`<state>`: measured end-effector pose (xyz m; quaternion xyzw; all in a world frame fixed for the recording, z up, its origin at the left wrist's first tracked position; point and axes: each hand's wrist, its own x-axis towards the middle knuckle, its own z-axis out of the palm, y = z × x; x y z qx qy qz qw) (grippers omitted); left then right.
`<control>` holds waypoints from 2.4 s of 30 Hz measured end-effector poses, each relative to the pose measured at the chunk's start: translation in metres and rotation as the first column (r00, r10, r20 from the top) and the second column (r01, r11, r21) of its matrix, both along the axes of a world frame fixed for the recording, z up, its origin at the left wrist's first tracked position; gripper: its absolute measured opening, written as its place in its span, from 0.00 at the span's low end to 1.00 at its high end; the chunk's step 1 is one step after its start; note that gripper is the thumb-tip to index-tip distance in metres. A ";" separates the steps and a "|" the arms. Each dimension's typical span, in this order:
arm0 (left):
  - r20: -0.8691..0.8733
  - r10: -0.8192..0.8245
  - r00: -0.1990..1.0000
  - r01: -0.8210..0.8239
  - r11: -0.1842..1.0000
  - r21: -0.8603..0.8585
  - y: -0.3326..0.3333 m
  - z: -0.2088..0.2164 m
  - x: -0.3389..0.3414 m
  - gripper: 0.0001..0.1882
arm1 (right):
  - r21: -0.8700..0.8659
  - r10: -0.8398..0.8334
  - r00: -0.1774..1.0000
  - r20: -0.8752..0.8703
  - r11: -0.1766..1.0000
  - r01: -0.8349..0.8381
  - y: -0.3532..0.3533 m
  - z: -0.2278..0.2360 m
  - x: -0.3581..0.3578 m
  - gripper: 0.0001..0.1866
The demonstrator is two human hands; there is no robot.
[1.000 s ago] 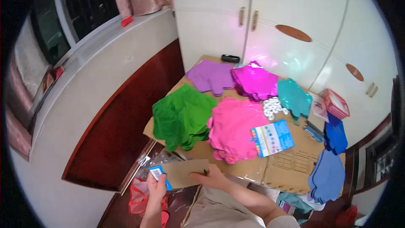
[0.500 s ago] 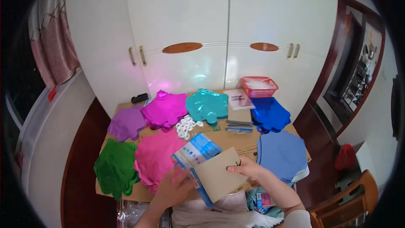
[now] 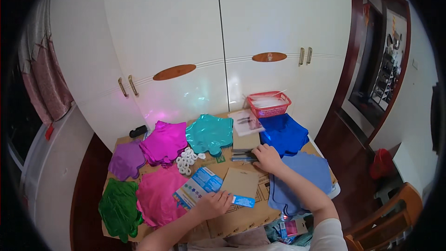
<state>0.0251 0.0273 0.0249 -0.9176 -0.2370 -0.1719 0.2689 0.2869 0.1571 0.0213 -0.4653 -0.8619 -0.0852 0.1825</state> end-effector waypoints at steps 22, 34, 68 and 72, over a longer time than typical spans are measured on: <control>0.007 0.236 0.972 -0.236 0.972 0.011 0.143 -0.042 0.067 0.14 | 0.167 0.127 0.988 -0.084 0.980 -0.112 0.033 -0.003 0.003 0.03; 0.321 0.396 0.860 -0.278 0.892 -0.356 0.059 0.011 -0.002 0.15 | -0.064 -0.003 0.974 -0.225 0.998 -0.012 0.013 -0.003 -0.002 0.12; 0.150 0.481 0.864 -0.215 0.621 -0.754 -0.043 0.046 -0.069 0.11 | -0.372 -0.068 0.393 -0.917 0.501 -0.781 -0.140 -0.031 -0.095 0.15; 0.116 0.467 0.876 -0.248 0.644 -0.724 -0.047 0.048 -0.068 0.10 | -0.396 -0.247 0.313 -0.917 0.468 -0.790 -0.154 -0.054 -0.097 0.09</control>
